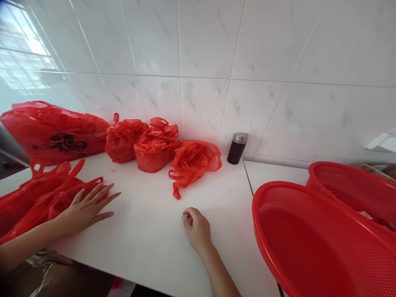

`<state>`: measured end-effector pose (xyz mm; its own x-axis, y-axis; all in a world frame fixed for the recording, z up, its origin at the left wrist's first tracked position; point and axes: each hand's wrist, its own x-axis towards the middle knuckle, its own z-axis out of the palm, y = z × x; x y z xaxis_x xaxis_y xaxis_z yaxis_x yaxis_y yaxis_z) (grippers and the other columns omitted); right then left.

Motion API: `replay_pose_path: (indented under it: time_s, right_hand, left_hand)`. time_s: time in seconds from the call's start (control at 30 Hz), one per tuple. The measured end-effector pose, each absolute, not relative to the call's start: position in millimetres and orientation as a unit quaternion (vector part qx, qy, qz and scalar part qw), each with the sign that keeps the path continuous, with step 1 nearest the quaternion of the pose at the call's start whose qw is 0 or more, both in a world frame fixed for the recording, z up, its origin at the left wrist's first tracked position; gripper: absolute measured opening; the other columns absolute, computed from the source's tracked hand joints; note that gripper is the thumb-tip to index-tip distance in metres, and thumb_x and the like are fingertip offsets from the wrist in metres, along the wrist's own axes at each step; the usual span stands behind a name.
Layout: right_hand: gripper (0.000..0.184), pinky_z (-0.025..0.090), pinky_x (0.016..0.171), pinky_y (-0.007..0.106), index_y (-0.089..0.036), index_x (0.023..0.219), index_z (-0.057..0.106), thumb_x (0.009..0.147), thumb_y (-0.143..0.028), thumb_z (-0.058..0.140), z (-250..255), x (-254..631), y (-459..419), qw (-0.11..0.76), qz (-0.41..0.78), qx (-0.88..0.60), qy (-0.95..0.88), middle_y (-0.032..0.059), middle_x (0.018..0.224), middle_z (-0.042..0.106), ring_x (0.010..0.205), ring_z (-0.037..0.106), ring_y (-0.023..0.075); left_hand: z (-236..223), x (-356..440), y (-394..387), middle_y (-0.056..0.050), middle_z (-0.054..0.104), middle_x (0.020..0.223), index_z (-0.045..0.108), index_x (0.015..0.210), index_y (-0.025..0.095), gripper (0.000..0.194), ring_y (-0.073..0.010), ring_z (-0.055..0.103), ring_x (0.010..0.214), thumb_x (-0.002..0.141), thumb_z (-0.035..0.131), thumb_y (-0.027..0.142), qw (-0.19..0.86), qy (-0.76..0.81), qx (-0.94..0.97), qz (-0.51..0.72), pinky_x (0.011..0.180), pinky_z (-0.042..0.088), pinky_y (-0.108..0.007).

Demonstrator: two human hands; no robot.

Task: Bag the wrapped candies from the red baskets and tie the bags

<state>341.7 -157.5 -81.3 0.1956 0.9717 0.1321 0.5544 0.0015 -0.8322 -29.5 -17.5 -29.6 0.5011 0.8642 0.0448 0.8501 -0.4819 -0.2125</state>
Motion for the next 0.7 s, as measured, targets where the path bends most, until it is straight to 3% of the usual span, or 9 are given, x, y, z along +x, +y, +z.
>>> replay_pose_path:
  time_s: [0.07, 0.13, 0.2, 0.3, 0.4, 0.5, 0.6, 0.63, 0.7]
  right_hand:
    - [0.03, 0.051, 0.074, 0.031, -0.029, 0.118, 0.06, 0.09, -0.033, 0.048, -76, 337, -144, 0.383, 0.222, -0.666, -0.6, 0.0041, 0.115, 0.06, 0.071, 0.061, 0.0136]
    - [0.045, 0.051, 0.084, 0.034, -0.034, 0.134, 0.051, 0.089, -0.032, 0.052, -70, 330, -128, 0.346, 0.188, -0.669, -0.631, 0.0063, 0.142, 0.042, 0.09, 0.064, 0.0166]
    - [0.052, 0.048, 0.093, 0.04, -0.034, 0.139, 0.048, 0.087, -0.032, 0.056, -63, 324, -111, 0.291, 0.168, -0.672, -0.66, 0.0074, 0.153, 0.029, 0.113, 0.058, 0.0242]
    - [0.049, 0.045, 0.096, 0.047, -0.024, 0.137, 0.051, 0.089, -0.031, 0.053, -54, 317, -99, 0.226, 0.172, -0.671, -0.685, 0.0105, 0.147, 0.042, 0.12, 0.053, 0.0306]
    - [0.046, 0.047, 0.095, 0.045, -0.018, 0.132, 0.056, 0.088, -0.03, 0.053, -48, 315, -118, 0.212, 0.188, -0.653, -0.703, 0.0101, 0.136, 0.055, 0.114, 0.057, 0.0294]
    - [0.045, 0.044, 0.102, 0.04, -0.021, 0.129, 0.06, 0.085, -0.033, 0.058, -52, 319, -164, 0.216, 0.217, -0.63, -0.713, 0.0067, 0.136, 0.056, 0.117, 0.057, 0.026]
    - [0.038, 0.031, 0.113, 0.04, -0.029, 0.12, 0.067, 0.083, -0.039, 0.065, -68, 326, -214, 0.261, 0.285, -0.602, -0.698, 0.0018, 0.138, 0.055, 0.124, 0.052, 0.0243]
    - [0.035, 0.03, 0.113, 0.039, -0.031, 0.114, 0.07, 0.081, -0.041, 0.068, -74, 328, -229, 0.279, 0.313, -0.593, -0.687, 0.0013, 0.133, 0.059, 0.121, 0.054, 0.0239]
    - [0.031, 0.04, 0.104, 0.034, -0.031, 0.106, 0.074, 0.078, -0.045, 0.07, -83, 335, -252, 0.309, 0.362, -0.583, -0.658, 0.0015, 0.116, 0.069, 0.105, 0.063, 0.0214]
  left_hand:
    - [-24, 6, -22, -0.006, 0.025, 0.159, 0.038, 0.146, 0.036, 0.061, -0.0393, 0.019, 0.145, 0.09, 0.044, 0.057, 0.045, -0.481, -0.876, 0.014, 0.109, 0.021, -0.066]
    - [-19, 49, -24, -0.007, 0.023, 0.16, 0.035, 0.148, 0.036, 0.064, -0.0387, 0.019, 0.145, 0.089, 0.042, 0.061, -0.019, -0.449, -0.893, 0.009, 0.108, 0.027, -0.063]
    - [-15, 94, -22, -0.008, 0.027, 0.159, 0.037, 0.147, 0.033, 0.062, -0.0366, 0.022, 0.144, 0.09, 0.043, 0.056, -0.048, -0.408, -0.912, -0.015, 0.108, 0.03, -0.059]
    - [-13, 155, -7, -0.008, 0.035, 0.155, 0.041, 0.144, 0.028, 0.049, -0.0302, 0.031, 0.141, 0.095, 0.036, 0.03, -0.044, -0.38, -0.922, -0.067, 0.106, 0.037, -0.051]
    - [-17, 198, 11, -0.01, 0.036, 0.154, 0.042, 0.144, 0.024, 0.056, -0.0294, 0.032, 0.14, 0.091, 0.033, 0.011, -0.038, -0.376, -0.92, -0.099, 0.105, 0.037, -0.049]
    - [-27, 219, 12, -0.012, 0.045, 0.148, 0.048, 0.14, 0.024, 0.056, -0.0324, 0.039, 0.135, 0.084, 0.046, 0.013, -0.055, -0.366, -0.922, -0.11, 0.104, 0.037, -0.051]
    - [-38, 229, -11, -0.013, 0.063, 0.126, 0.063, 0.123, 0.021, 0.042, -0.0309, 0.053, 0.12, 0.083, 0.051, 0.018, -0.09, -0.34, -0.93, -0.11, 0.103, 0.038, -0.049]
    - [-40, 231, -22, -0.01, 0.067, 0.119, 0.066, 0.117, 0.022, 0.037, -0.0284, 0.056, 0.115, 0.083, 0.051, 0.019, -0.106, -0.323, -0.934, -0.108, 0.102, 0.039, -0.045]
    - [-41, 235, -42, -0.004, 0.07, 0.108, 0.07, 0.104, 0.026, 0.03, -0.0228, 0.06, 0.106, 0.083, 0.05, 0.019, -0.14, -0.285, -0.943, -0.099, 0.096, 0.043, -0.036]
